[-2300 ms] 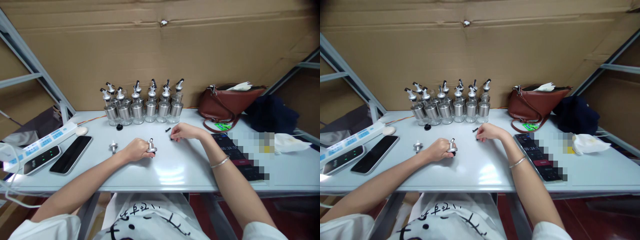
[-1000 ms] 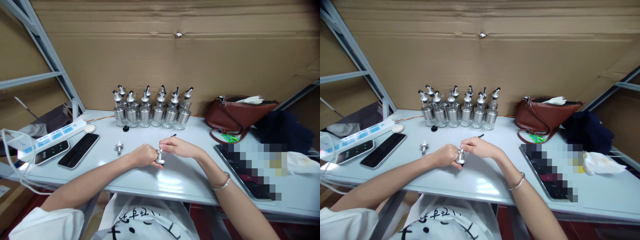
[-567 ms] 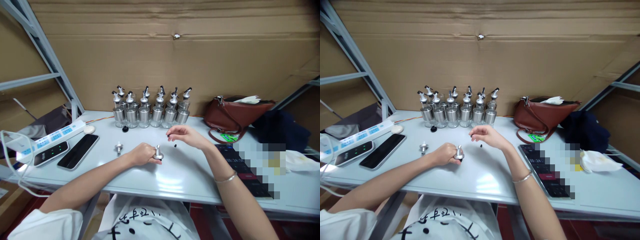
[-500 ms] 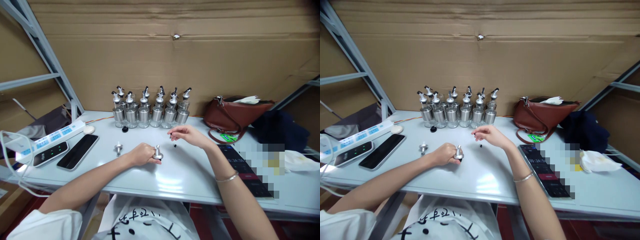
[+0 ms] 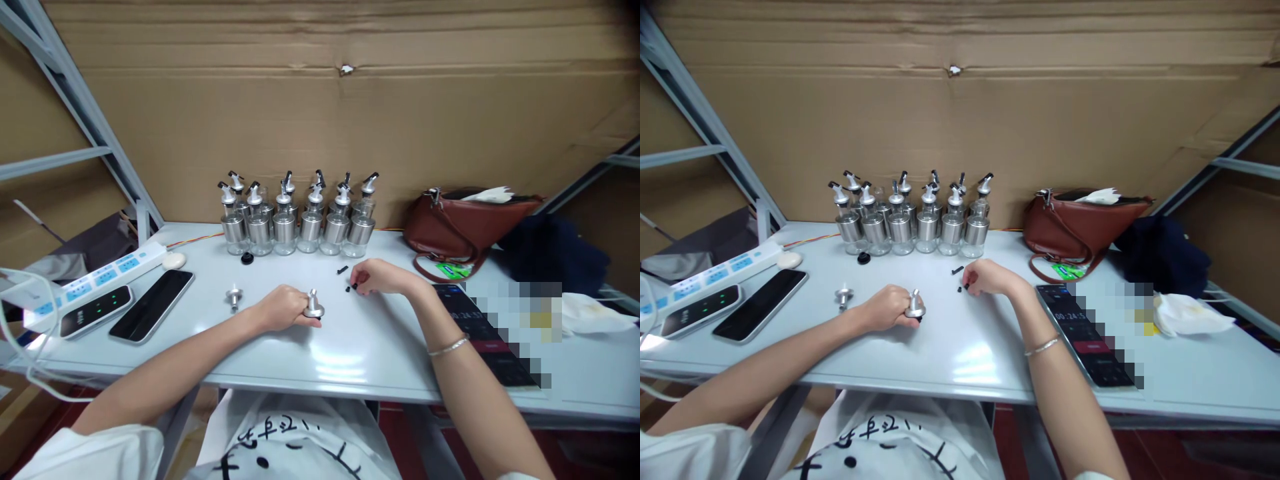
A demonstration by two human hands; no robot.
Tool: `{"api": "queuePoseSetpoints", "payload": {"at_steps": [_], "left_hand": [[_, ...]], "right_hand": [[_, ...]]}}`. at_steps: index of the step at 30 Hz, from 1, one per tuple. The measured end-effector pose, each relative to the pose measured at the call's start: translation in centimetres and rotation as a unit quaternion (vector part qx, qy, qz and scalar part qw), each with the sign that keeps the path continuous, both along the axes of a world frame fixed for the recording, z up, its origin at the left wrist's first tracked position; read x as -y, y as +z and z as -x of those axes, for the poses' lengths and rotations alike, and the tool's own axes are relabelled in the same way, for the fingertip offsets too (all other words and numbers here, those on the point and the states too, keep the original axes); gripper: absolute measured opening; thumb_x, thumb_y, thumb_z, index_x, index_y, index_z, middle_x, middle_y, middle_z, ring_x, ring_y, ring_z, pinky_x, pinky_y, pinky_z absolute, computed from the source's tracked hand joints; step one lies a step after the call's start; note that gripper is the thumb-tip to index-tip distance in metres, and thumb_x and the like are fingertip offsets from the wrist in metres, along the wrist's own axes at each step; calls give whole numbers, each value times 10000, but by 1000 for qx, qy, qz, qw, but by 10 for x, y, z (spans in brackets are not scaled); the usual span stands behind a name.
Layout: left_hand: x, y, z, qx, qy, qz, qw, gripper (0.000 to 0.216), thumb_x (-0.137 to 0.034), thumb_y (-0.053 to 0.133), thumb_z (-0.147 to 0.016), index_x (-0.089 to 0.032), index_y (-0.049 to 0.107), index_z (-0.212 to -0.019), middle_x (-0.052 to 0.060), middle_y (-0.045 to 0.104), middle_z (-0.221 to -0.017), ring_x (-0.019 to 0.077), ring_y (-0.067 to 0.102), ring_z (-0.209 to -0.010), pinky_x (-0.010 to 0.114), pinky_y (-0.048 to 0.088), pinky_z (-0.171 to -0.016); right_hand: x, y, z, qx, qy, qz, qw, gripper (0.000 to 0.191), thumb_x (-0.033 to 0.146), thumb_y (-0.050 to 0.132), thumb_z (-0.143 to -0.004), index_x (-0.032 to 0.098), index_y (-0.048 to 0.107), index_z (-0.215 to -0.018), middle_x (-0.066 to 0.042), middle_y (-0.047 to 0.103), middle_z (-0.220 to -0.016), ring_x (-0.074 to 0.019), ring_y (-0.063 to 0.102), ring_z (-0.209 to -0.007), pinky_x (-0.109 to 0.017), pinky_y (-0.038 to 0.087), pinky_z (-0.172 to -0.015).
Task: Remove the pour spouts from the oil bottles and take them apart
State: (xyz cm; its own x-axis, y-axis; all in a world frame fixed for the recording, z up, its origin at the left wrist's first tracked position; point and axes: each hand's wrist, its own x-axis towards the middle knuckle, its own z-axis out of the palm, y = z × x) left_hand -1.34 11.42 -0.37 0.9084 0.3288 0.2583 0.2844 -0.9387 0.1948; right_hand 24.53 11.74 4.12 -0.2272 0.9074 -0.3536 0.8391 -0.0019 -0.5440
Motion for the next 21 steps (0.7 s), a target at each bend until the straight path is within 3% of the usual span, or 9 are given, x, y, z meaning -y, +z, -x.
{"api": "queuePoseSetpoints", "payload": {"at_steps": [8, 12, 13, 16, 18, 21], "left_hand": [[-1, -2, 0, -5, 3, -5, 1000, 839, -724, 16, -826, -143, 599, -661, 61, 630, -639, 151, 553, -566, 273, 339, -582], [-2, -2, 0, 6, -5, -4, 1000, 815, -703, 38, -847, -145, 617, -717, 56, 641, -662, 149, 564, -583, 265, 347, -591], [-2, -2, 1, 10, -7, -5, 1000, 814, -700, 37, -850, -145, 619, -721, 55, 643, -662, 149, 566, -583, 265, 348, -589], [-3, -4, 2, 28, -2, -7, 1000, 813, -695, 44, -857, -143, 627, -723, 56, 645, -658, 150, 576, -587, 264, 357, -590], [-4, -5, 4, 43, 9, -2, 999, 810, -692, 57, -863, -140, 636, -739, 64, 655, -680, 153, 589, -609, 262, 374, -607], [-5, -5, 5, 61, 20, 11, 998, 814, -692, 64, -868, -138, 653, -780, 74, 675, -726, 161, 607, -648, 267, 398, -641]], "right_hand": [[1, -1, 10, -2, 22, 15, 1000, 277, -14, 533, -587, 157, 625, -785, 31, 627, -591, -149, 601, -617, -210, 428, -582], [3, 0, 9, -23, 27, -4, 999, 121, 133, 616, -679, 172, 582, -789, 17, 613, -573, -156, 561, -540, -240, 399, -535], [4, 0, 10, -27, 24, -27, 999, 65, 207, 609, -733, 175, 563, -766, 11, 601, -564, -153, 540, -517, -248, 386, -525], [4, 0, 19, -40, 31, -151, 987, 268, 332, 460, -880, 184, 493, -659, 2, 541, -544, -139, 480, -507, -259, 353, -539], [5, 1, 30, -62, 55, -220, 972, 322, 309, 396, -914, 181, 481, -631, 3, 515, -553, -133, 460, -529, -261, 342, -570], [11, 3, 44, -102, 91, -274, 952, 263, 293, 470, -892, 173, 552, -673, -1, 514, -611, -136, 461, -577, -267, 344, -607]]}}
